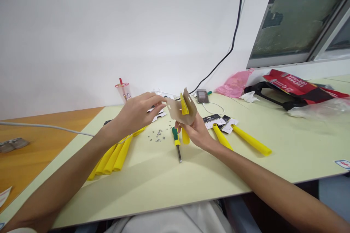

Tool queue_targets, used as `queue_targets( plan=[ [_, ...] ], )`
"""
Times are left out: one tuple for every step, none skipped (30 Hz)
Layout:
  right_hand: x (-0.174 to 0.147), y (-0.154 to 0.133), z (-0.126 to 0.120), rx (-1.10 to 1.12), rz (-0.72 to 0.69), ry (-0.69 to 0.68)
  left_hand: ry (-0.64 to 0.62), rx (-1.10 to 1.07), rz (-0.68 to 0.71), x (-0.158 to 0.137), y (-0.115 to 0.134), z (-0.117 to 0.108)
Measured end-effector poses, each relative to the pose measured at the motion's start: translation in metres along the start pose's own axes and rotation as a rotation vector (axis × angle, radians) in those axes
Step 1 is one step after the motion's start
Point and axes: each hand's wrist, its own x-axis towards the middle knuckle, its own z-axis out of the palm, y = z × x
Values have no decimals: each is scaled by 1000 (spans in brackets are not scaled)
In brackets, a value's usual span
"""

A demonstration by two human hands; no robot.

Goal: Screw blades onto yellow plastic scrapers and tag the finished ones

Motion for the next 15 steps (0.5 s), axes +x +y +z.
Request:
queue_targets(
  plan=[
    [0, 2, 0, -28, -26, 36, -57, -81, -88, 0, 3, -2],
    [-1, 5, -1, -65, -58, 68, -116, -174, -172, 0, 7, -3],
    [-1, 9, -2, -109, -90, 90, -169, -274, -242, 0, 11, -5],
    [-2, 12, -3, -156, -114, 101, -210, -371, -294, 0, 15, -7],
    [-3, 15, -3, -200, -127, 105, -235, -460, -328, 0, 20, -9],
    [-3, 18, -4, -240, -129, 106, -244, -532, -347, 0, 24, -10],
    [-4, 20, -4, -268, -124, 107, -242, -589, -354, 1, 28, -10],
    [-4, 22, -4, -279, -116, 110, -236, -632, -353, 1, 32, -10],
    [-4, 23, -4, -275, -107, 116, -228, -663, -348, 1, 35, -10],
    [-4, 23, -3, -262, -97, 124, -221, -684, -341, 1, 37, -9],
    [-4, 23, -3, -245, -90, 132, -212, -696, -332, 1, 38, -9],
    [-3, 22, -3, -233, -84, 139, -205, -698, -323, 0, 40, -8],
    [-3, 21, -3, -233, -79, 145, -198, -692, -313, 0, 41, -7],
    [-3, 20, -3, -251, -76, 142, -193, -680, -305, 0, 41, -7],
    [-4, 19, -4, -279, -75, 134, -187, -665, -301, -1, 42, -6]
  ],
)
